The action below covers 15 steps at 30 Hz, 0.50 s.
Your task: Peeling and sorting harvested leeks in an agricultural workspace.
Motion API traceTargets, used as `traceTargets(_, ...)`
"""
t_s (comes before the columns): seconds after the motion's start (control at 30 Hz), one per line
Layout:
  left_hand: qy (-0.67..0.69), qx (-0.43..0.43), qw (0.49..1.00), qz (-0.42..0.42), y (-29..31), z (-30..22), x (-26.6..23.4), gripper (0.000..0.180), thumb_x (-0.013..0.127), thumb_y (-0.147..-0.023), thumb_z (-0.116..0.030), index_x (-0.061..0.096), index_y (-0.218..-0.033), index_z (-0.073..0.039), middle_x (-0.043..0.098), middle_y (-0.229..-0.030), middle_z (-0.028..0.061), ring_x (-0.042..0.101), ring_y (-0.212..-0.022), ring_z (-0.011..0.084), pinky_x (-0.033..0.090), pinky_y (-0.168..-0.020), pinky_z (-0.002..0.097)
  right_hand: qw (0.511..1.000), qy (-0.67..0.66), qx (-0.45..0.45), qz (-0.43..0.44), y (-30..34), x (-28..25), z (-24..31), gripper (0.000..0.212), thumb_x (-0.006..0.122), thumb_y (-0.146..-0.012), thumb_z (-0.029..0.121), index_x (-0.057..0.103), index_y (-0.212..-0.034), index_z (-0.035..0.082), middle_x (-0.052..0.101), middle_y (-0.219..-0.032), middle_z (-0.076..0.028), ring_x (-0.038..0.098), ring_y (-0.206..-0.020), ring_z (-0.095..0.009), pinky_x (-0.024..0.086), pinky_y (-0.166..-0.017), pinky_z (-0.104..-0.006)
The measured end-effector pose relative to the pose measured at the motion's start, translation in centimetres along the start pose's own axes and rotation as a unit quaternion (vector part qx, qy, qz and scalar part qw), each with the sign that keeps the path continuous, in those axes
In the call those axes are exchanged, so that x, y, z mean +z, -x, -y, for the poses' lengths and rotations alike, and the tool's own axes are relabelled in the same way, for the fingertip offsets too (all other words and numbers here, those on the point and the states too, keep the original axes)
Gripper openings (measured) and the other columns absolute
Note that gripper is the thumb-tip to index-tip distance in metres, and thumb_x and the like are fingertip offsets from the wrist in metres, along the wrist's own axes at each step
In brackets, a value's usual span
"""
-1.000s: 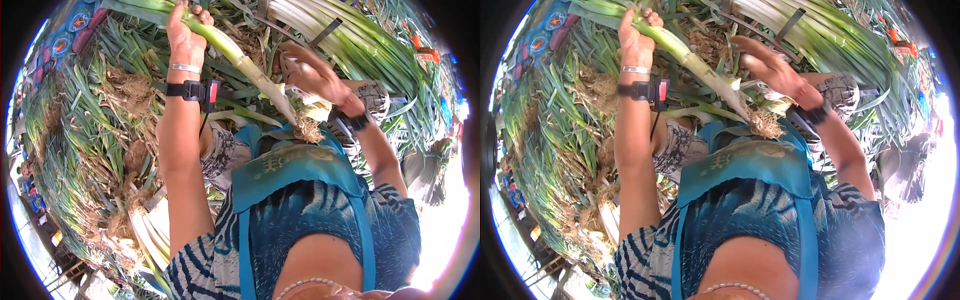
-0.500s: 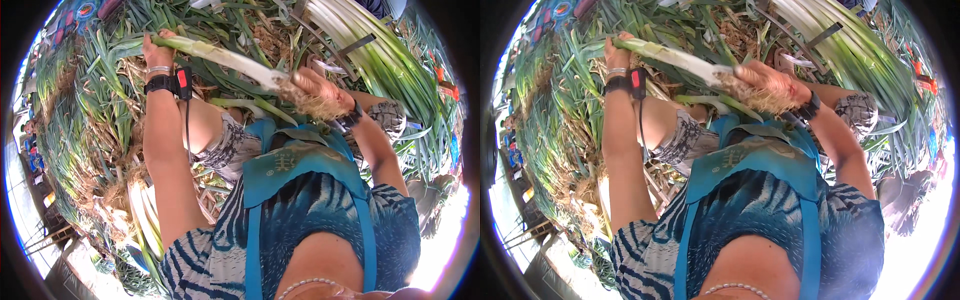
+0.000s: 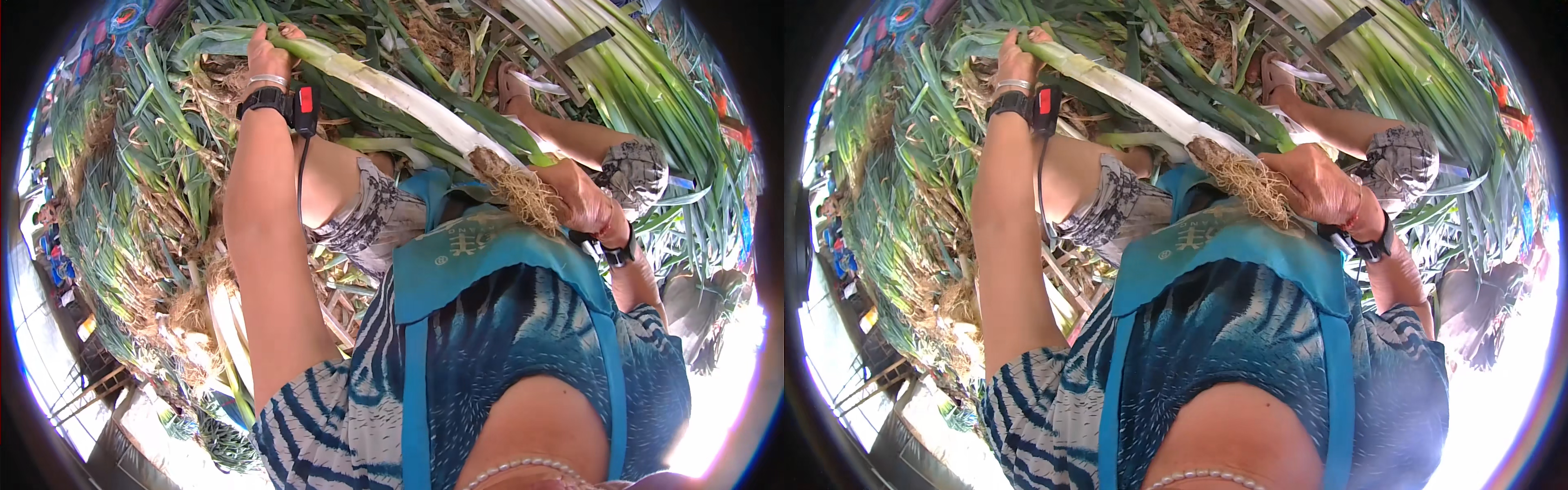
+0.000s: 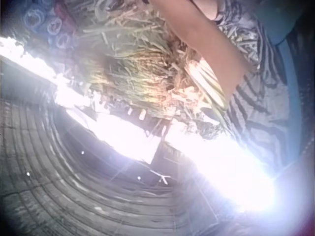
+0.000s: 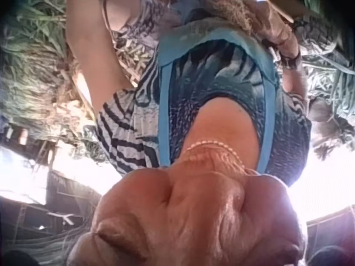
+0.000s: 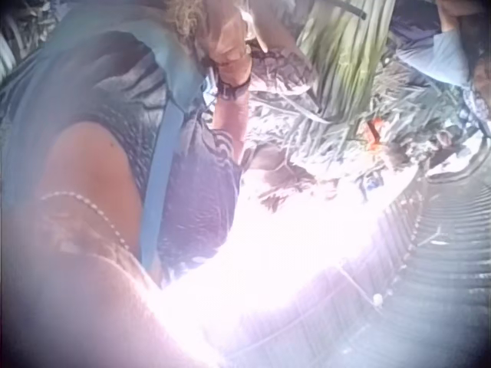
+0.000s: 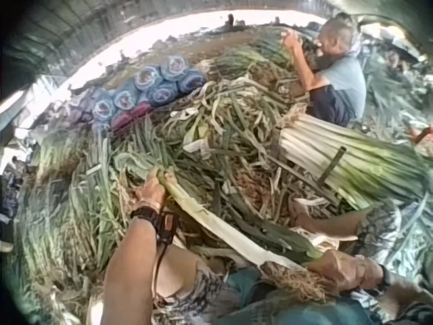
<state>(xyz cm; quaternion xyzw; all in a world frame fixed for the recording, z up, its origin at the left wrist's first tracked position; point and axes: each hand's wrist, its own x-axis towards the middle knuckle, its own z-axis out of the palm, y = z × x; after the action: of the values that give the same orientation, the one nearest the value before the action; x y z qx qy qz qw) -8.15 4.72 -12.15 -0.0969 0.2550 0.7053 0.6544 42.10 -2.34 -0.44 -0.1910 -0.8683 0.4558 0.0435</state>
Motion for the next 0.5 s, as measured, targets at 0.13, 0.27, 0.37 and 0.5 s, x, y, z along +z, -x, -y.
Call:
traceTargets(0.13, -0.043, -0.044, 0.998, 0.0, -2.3, 2.5, 1.4, 0.037, 0.045, -0.094, -0.036, 0.038, -0.078, -0.003, 0.039, -0.065, 0.0073, 0.038, -0.056, 0.02, 0.035, -0.053, 0.0325, 0.998, -0.039, 0.042, -0.016, 2.3, 0.2, 0.6, 0.027, 0.05, -0.089, 0.017, 0.059, -0.109, 0.002, 0.061, -0.074, -0.02, 0.059, -0.07, -0.04, 0.047, -0.063, -0.0422)
traceTargets(0.27, -0.036, -0.083, 0.995, 0.042, -4.0, -1.4, -1.1, 0.037, 0.047, -0.094, -0.035, 0.042, -0.079, -0.002, 0.043, -0.068, 0.0093, 0.042, -0.059, 0.0226, 0.04, -0.056, 0.034, 0.997, 0.012, 0.053, -0.047, 3.5, 0.1, 2.9, 0.022, 0.048, -0.091, 0.016, 0.059, -0.103, 0.001, 0.059, -0.075, -0.021, 0.057, -0.071, -0.041, 0.046, -0.063, -0.0442)
traceTargets(0.37, -0.492, 0.138, 0.859, 0.037, -4.6, 6.9, 2.2, 0.032, 0.046, -0.094, -0.032, 0.045, -0.084, -0.002, 0.048, -0.072, 0.011, 0.048, -0.063, 0.0245, 0.044, -0.061, 0.0366, 0.984, 0.041, 0.142, -0.101, 6.3, -0.2, 3.4, 0.019, 0.051, -0.091, 0.016, 0.06, -0.096, 0.001, 0.057, -0.071, -0.02, 0.055, -0.068, -0.042, 0.044, -0.061, -0.0454)
traceTargets(0.5, -0.065, 0.054, 0.992, 0.092, -0.2, -7.1, -5.5, 0.036, 0.034, -0.097, -0.038, 0.046, -0.09, -0.005, 0.048, -0.076, 0.0076, 0.049, -0.072, 0.0209, 0.044, -0.065, 0.0366, 0.964, -0.138, 0.213, -0.08, 17.7, -0.1, 1.1, 0.023, 0.052, -0.092, 0.017, 0.06, -0.083, -0.002, 0.049, -0.054, -0.01, 0.05, -0.047, -0.02, 0.038, -0.049, -0.0351)
